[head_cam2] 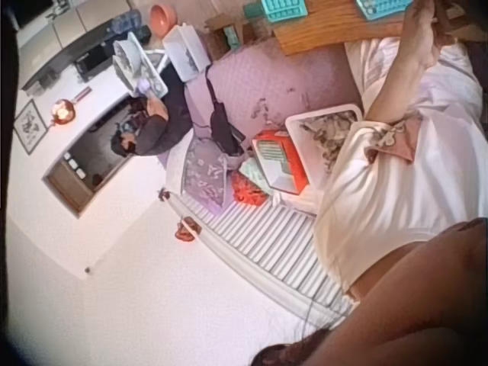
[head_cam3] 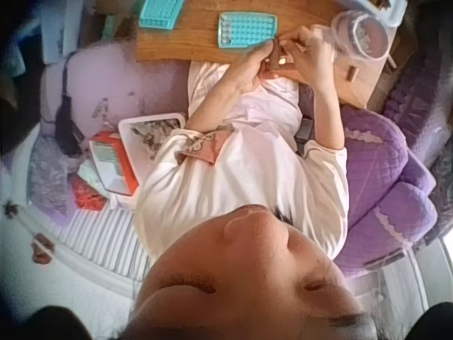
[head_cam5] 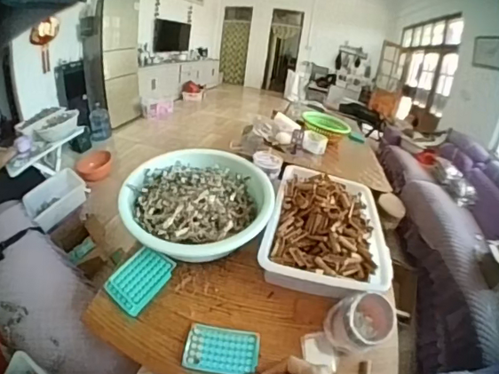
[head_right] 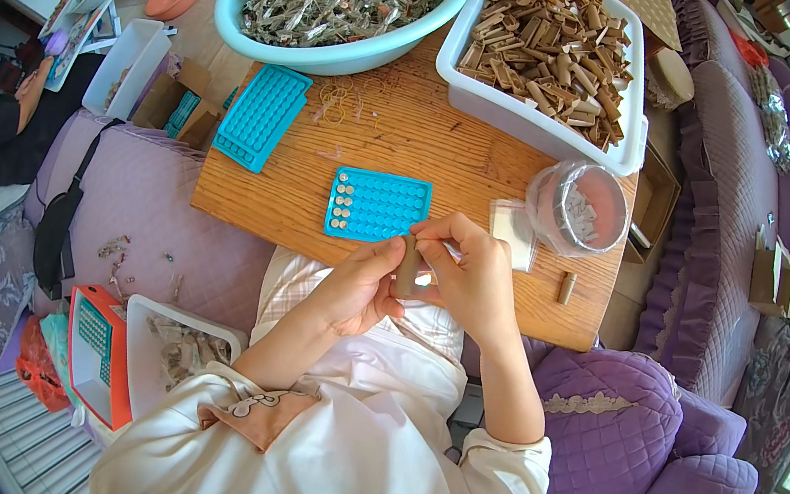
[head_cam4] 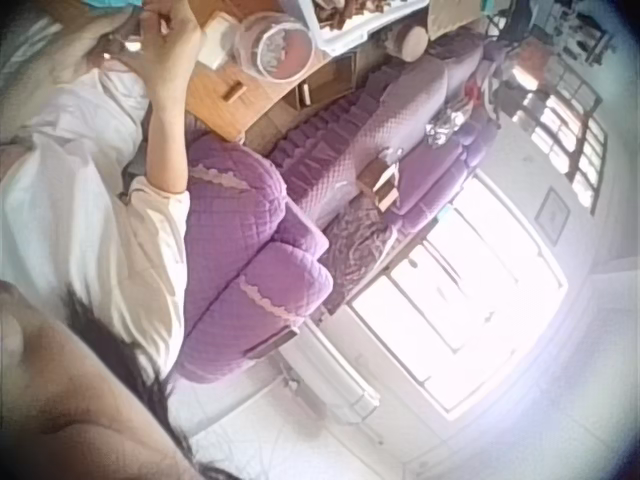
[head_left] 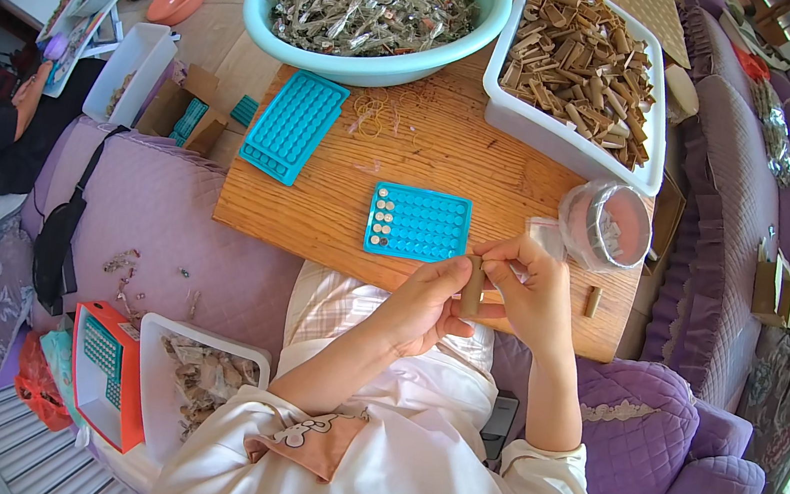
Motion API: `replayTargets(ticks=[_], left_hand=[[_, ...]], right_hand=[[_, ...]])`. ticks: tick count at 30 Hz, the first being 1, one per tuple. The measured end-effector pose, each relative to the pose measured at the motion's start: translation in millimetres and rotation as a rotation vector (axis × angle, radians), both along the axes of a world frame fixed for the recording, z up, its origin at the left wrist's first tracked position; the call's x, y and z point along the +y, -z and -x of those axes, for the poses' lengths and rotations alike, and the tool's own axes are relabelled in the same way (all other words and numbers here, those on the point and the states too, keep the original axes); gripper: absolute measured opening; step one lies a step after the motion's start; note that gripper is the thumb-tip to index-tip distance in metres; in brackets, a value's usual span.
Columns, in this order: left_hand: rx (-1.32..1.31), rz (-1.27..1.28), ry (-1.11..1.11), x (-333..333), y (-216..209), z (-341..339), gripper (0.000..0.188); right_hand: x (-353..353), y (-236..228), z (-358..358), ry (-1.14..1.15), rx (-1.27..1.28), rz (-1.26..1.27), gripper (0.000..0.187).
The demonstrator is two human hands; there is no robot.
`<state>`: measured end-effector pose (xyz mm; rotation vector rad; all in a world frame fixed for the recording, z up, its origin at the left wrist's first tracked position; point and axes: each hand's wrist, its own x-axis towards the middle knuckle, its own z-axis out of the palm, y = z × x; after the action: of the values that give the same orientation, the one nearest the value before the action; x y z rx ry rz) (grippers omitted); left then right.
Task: The person places small metal components into a grid tray, then packs small cardboard tubes into plastic bags by hand.
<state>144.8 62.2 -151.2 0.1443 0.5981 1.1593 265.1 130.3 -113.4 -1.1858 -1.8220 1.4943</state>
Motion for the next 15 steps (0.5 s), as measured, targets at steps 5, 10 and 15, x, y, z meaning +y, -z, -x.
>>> replayTargets(ticks=[5, 10, 15], left_hand=[[-0.083, 0.078, -0.021, -3, 8, -3, 0.035], [-0.081, 0.111, -0.044, -5, 13, -4, 0.037], [-0.109, 0.117, -0.035, -4, 18, -1, 0.037]], right_hand=[[-6, 9, -1, 0.054, 0.069, 0.111, 0.002], [-9, 21, -4, 0.037, 0.033, 0.036, 0.001], [-4, 29, -8, -0.063, 0.189, 0.239, 0.003]])
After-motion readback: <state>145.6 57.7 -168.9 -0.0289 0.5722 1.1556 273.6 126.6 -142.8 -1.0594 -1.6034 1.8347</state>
